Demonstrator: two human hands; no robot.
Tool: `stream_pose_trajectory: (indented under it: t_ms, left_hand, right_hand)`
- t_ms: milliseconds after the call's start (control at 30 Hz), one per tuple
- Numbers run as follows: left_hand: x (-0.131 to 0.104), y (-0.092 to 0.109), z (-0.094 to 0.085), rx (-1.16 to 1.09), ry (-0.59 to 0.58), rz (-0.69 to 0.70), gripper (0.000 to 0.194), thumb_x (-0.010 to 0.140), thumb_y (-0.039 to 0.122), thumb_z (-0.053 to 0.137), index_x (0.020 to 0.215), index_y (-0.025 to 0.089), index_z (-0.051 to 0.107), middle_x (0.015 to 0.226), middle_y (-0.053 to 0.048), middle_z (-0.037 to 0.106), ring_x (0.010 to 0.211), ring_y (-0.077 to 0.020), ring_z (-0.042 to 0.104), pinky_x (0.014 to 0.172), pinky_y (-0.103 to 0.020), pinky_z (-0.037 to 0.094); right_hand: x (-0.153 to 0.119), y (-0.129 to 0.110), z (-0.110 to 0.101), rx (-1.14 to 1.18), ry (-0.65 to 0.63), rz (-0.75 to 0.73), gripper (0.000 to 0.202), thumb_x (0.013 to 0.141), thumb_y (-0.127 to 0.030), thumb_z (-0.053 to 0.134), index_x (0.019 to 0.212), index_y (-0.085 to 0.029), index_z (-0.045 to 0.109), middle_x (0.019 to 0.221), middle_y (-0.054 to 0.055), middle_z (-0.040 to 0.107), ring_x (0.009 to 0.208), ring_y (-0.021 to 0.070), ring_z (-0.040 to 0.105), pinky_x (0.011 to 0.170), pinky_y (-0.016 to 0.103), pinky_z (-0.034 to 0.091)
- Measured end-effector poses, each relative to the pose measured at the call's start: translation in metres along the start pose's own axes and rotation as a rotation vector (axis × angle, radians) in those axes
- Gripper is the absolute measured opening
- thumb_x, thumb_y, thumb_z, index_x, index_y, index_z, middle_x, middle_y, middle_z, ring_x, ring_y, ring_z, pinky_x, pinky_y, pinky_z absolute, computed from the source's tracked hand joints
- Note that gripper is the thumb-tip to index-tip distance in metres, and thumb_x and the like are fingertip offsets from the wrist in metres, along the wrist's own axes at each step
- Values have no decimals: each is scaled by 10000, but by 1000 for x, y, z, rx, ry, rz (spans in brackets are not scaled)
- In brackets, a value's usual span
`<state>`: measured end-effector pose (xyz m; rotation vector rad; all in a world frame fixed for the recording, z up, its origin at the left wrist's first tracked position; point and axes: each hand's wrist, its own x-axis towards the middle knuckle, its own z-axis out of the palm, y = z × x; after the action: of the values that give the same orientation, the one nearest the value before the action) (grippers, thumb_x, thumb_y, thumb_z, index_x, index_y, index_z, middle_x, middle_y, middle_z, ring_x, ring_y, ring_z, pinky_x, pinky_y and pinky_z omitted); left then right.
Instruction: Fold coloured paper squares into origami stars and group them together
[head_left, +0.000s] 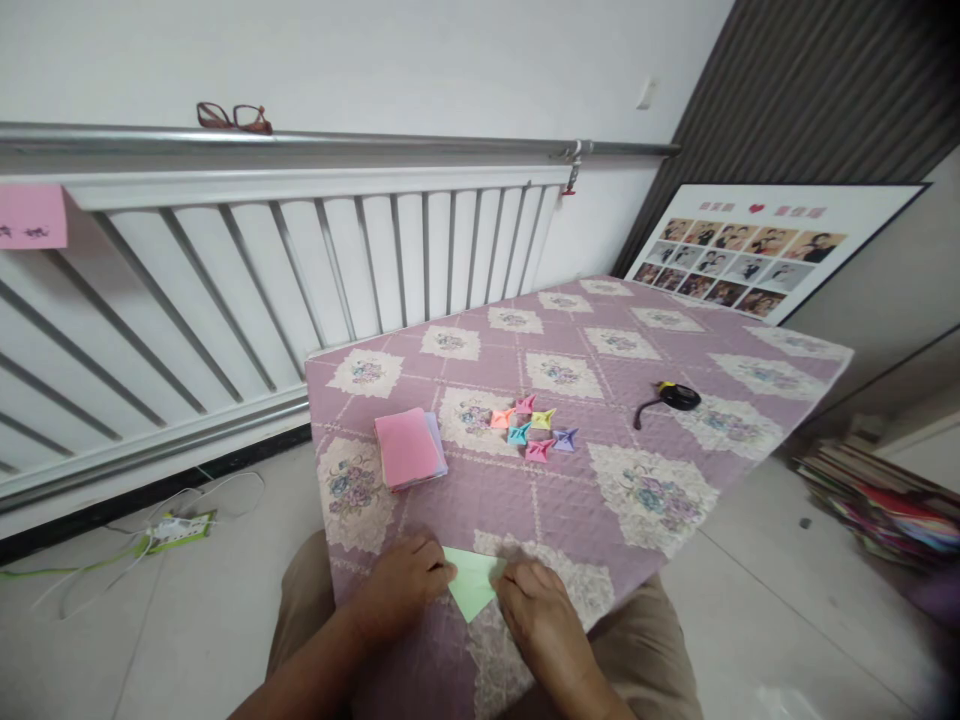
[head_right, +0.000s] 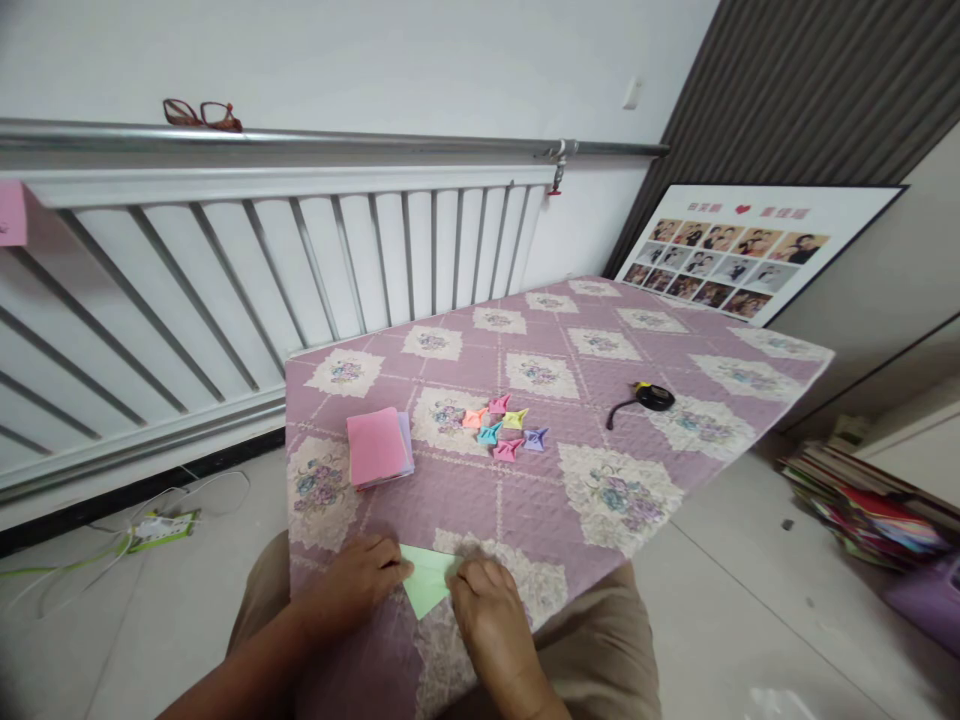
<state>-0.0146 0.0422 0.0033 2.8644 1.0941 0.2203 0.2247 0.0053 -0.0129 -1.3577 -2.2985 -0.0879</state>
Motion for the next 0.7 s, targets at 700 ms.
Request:
stream_pose_trajectory:
  t_ms: [700]
  left_hand:
    - [-3, 20, -9, 105, -135, -58, 256, 974, 271, 495, 1223, 265, 553, 1066, -79, 581, 956, -256, 540, 788, -391, 472]
  right_hand:
    - [-14, -42, 17, -16, 1, -43, 429, 904, -210, 507, 1332, -218, 521, 1250, 47, 683, 1132, 229, 640, 940, 387, 452]
